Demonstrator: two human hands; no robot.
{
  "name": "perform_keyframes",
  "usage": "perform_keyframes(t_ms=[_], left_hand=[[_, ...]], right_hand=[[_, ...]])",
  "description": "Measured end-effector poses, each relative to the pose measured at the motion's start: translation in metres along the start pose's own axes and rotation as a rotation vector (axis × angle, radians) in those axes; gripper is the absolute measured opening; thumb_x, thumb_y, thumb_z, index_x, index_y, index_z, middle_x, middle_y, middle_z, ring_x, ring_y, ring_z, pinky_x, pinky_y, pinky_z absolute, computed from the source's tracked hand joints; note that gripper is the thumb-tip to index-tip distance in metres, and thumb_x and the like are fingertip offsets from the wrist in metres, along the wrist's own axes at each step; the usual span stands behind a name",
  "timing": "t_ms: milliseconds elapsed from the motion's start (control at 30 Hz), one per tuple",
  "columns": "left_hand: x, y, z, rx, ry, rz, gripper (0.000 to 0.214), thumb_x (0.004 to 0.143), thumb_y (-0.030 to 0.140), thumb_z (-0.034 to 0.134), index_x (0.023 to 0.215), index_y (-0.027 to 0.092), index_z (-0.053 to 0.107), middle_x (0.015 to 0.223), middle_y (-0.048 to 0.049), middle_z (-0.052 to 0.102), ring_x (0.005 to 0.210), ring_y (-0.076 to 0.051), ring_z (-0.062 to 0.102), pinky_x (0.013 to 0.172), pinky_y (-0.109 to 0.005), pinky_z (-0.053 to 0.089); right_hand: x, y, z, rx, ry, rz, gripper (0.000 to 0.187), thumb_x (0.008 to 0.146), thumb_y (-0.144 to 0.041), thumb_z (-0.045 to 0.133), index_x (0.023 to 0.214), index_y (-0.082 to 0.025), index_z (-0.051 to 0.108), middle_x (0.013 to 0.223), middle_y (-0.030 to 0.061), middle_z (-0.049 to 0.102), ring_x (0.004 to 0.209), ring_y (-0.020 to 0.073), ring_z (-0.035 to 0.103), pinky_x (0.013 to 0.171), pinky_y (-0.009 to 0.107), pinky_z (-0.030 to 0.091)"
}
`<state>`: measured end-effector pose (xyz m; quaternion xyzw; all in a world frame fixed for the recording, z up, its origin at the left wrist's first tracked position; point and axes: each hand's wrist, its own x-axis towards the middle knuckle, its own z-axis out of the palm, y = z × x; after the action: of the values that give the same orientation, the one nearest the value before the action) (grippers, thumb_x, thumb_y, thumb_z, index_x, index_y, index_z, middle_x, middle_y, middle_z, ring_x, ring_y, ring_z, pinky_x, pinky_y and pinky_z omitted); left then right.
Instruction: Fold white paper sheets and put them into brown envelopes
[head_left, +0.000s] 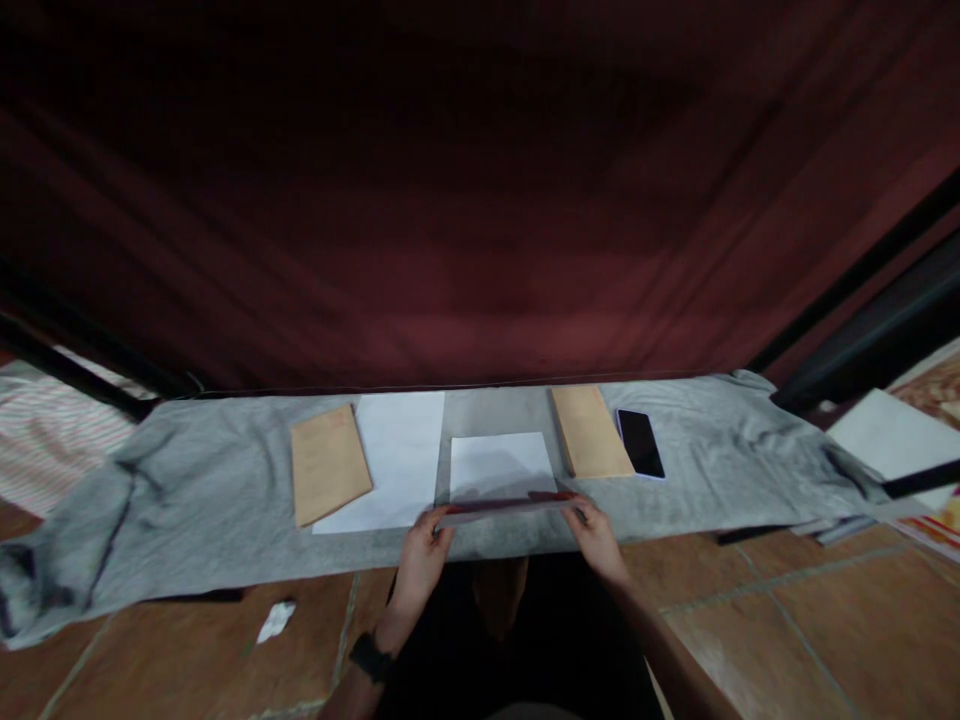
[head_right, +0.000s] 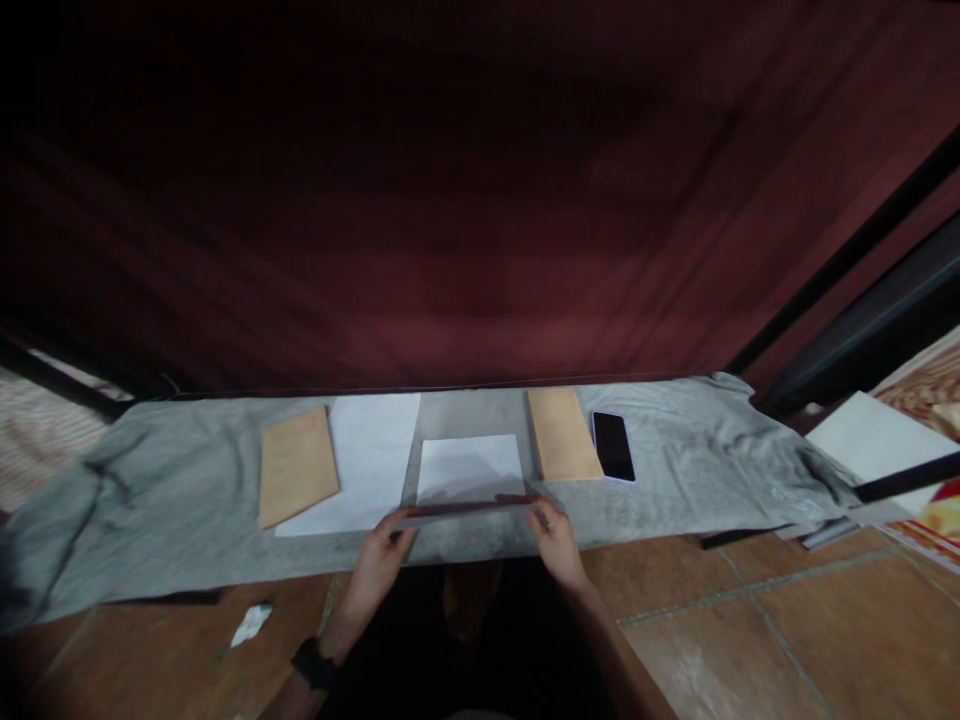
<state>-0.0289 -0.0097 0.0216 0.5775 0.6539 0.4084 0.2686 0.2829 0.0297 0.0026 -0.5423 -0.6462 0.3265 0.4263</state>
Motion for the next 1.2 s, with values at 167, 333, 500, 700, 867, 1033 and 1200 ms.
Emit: perform_keyframes(t_ms=[167,333,500,700,867,1033,1200], left_hand=[[0.007,0.007,0.008,0.120,0.046,-0.027,0.031,0.089,0.046,0.051,0.084,0.020,0.068,0.081,-0.0055,0.072,0.076,-0.021,0.066,0.074,-0.034,0.053],[0.011,0.012,0.017,0.158,0.112,-0.041,0.034,0.090,0.045,0.049,0.100,0.018,0.067,0.094,-0.0102,0.073,0.085,-0.025,0.067,0.080,-0.039,0.053],[0.015,0.013,0.023,0.188,0.136,-0.043,0.034,0.090,0.038,0.049,0.111,0.017,0.066,0.100,-0.0121,0.072,0.094,-0.028,0.067,0.085,-0.043,0.053],[0.013,0.008,0.020,0.036,0.174,-0.012,0.025,0.085,0.040,0.055,0.089,0.020,0.069,0.091,-0.0097,0.072,0.086,-0.027,0.066,0.082,-0.043,0.053],[0.014,0.010,0.008,-0.092,0.124,0.018,0.023,0.084,0.040,0.056,0.084,0.020,0.068,0.085,-0.0063,0.073,0.081,-0.023,0.069,0.077,-0.036,0.055],[0.021,0.013,0.001,-0.196,-0.025,0.088,0.018,0.083,0.029,0.056,0.092,0.021,0.071,0.105,-0.0081,0.075,0.099,-0.025,0.070,0.089,-0.039,0.055],[0.004,0.007,-0.005,0.048,-0.232,0.220,0.034,0.086,0.014,0.049,0.106,0.027,0.073,0.122,-0.0053,0.071,0.118,-0.023,0.064,0.107,-0.044,0.048]], right_hand=[[0.007,0.001,0.006,-0.060,0.059,0.010,0.038,0.096,-0.049,0.048,0.102,-0.020,0.071,0.103,0.0112,0.075,0.097,0.0264,0.070,0.089,0.042,0.055],[0.011,0.000,0.013,-0.122,0.080,0.001,0.040,0.096,-0.050,0.047,0.107,-0.020,0.071,0.108,0.0128,0.074,0.101,0.0283,0.069,0.094,0.045,0.053],[0.013,0.000,0.021,-0.149,0.123,0.001,0.041,0.094,-0.052,0.049,0.108,-0.019,0.070,0.110,0.0156,0.072,0.105,0.0305,0.066,0.098,0.050,0.049],[0.013,0.002,0.018,-0.076,0.112,-0.018,0.034,0.094,-0.048,0.052,0.101,-0.021,0.070,0.103,0.0119,0.073,0.098,0.0273,0.067,0.092,0.045,0.052],[0.015,-0.003,0.004,0.030,0.084,-0.045,0.025,0.090,-0.042,0.055,0.091,-0.022,0.071,0.095,0.0076,0.073,0.092,0.0245,0.068,0.087,0.039,0.054],[0.016,-0.015,-0.010,0.192,-0.002,-0.082,0.020,0.083,-0.033,0.063,0.099,-0.024,0.072,0.110,0.0077,0.072,0.106,0.0263,0.066,0.095,0.040,0.051],[0.000,-0.006,-0.023,0.008,-0.198,-0.150,0.032,0.083,-0.031,0.063,0.112,-0.027,0.074,0.125,0.0085,0.069,0.124,0.0290,0.058,0.110,0.049,0.042]])
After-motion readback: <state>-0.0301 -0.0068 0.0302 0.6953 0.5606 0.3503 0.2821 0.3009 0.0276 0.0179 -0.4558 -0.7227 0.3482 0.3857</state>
